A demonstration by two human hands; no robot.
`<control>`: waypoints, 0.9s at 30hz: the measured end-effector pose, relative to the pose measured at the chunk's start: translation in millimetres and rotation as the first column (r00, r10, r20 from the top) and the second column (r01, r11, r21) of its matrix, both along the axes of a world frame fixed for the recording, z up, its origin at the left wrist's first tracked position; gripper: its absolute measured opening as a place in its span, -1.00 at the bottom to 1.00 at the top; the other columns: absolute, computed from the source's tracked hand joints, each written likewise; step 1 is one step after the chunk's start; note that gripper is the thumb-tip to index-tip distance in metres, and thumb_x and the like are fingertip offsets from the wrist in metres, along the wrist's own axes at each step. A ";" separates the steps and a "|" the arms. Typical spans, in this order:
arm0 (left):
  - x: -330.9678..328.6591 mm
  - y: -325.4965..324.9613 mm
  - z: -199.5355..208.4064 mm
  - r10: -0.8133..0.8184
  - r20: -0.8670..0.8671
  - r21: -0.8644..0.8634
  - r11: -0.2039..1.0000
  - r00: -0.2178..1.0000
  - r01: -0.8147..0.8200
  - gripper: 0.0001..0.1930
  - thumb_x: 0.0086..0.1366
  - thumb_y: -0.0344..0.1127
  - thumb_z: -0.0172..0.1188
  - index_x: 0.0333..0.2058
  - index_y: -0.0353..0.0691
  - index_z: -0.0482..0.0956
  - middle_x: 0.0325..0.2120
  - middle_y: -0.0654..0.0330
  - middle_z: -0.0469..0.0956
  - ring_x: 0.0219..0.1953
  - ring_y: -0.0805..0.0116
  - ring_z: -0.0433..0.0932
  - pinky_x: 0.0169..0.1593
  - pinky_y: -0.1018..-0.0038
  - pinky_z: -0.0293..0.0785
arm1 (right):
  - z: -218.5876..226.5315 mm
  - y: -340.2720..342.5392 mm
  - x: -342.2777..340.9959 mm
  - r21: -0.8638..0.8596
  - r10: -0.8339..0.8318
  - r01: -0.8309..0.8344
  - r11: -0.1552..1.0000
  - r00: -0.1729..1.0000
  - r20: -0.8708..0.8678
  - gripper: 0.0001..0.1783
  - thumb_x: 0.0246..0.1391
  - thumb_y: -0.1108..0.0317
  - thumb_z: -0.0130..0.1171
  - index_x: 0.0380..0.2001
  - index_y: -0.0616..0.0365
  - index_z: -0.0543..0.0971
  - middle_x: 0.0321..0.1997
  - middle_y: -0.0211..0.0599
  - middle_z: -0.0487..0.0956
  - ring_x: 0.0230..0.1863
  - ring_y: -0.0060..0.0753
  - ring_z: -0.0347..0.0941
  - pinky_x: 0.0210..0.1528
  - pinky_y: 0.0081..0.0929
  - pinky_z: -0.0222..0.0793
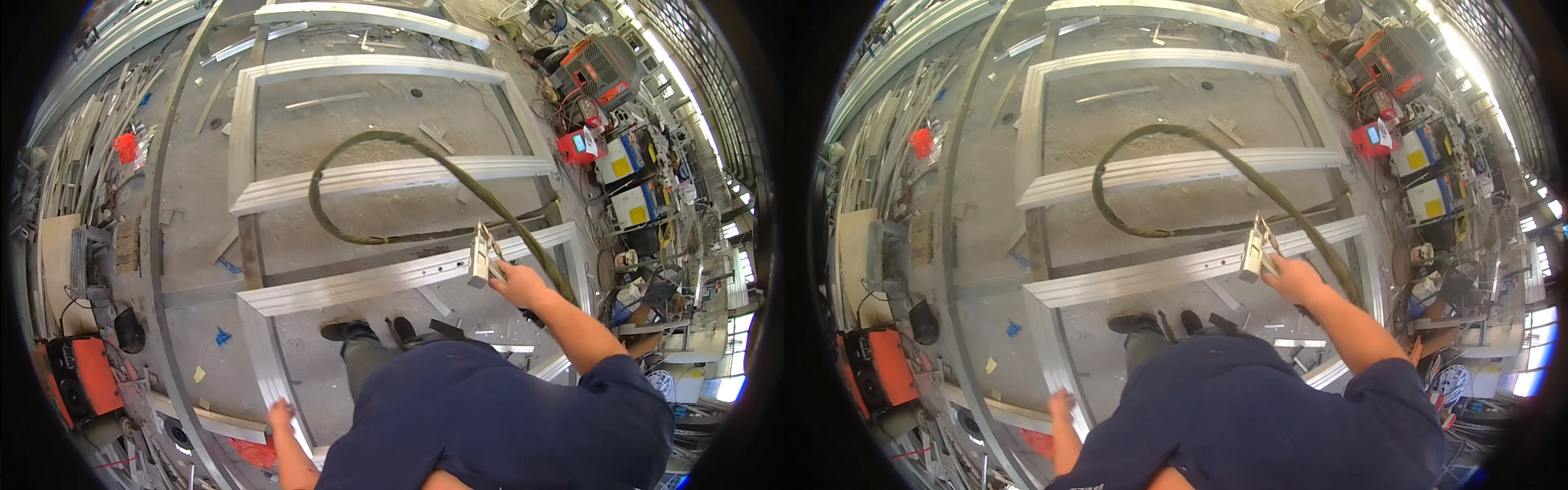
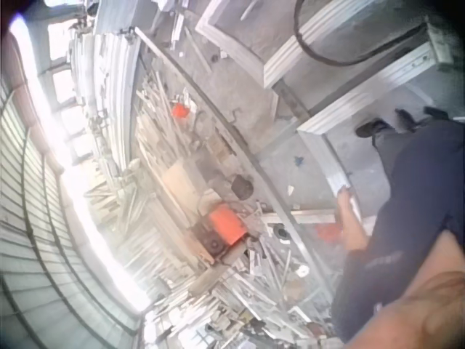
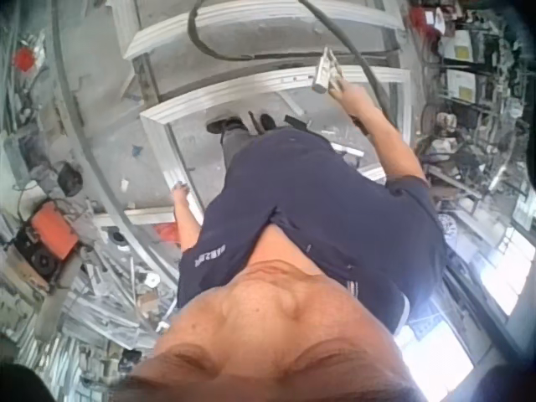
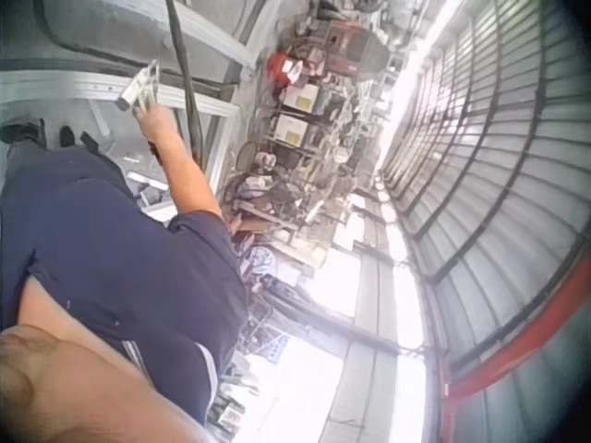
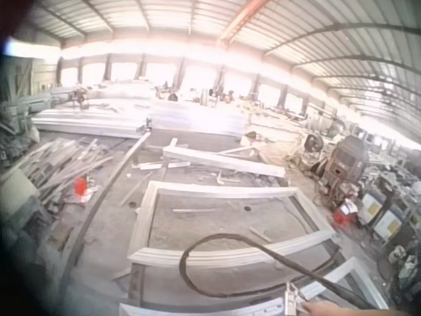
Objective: The person positions a metal frame on the floor and uses a handheld welding torch to weld the joints of the frame. The person then lifts and repositions the frame to continue welding other joints.
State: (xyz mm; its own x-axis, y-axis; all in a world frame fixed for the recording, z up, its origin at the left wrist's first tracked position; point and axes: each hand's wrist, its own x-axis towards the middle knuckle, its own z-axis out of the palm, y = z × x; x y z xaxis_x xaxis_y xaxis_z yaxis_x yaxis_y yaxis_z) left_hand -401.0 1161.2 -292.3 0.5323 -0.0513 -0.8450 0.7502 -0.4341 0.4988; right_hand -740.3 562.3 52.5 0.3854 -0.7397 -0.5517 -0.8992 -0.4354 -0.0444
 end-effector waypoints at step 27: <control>-102.4 38.2 168.8 -0.482 -0.115 0.292 0.819 0.868 0.494 -0.64 0.36 -0.23 0.11 -0.03 -0.44 0.48 -0.29 -0.03 0.63 -0.39 0.16 0.63 -0.32 0.31 0.50 | -234.4 54.8 -11.6 0.087 -0.250 0.235 0.968 0.900 0.356 -0.11 0.14 0.00 0.19 0.35 0.27 0.08 -0.19 0.26 0.61 -0.14 0.35 0.54 -0.07 0.10 0.45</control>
State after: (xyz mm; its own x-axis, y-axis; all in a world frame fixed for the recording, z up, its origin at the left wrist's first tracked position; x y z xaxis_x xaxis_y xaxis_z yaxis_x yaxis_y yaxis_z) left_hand -503.4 1199.4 -123.5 0.4760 -0.0363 -0.8787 0.4142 -0.8721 0.2604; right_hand -751.9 617.1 -181.9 0.3758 -0.8153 -0.4405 -0.8953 -0.1966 -0.3998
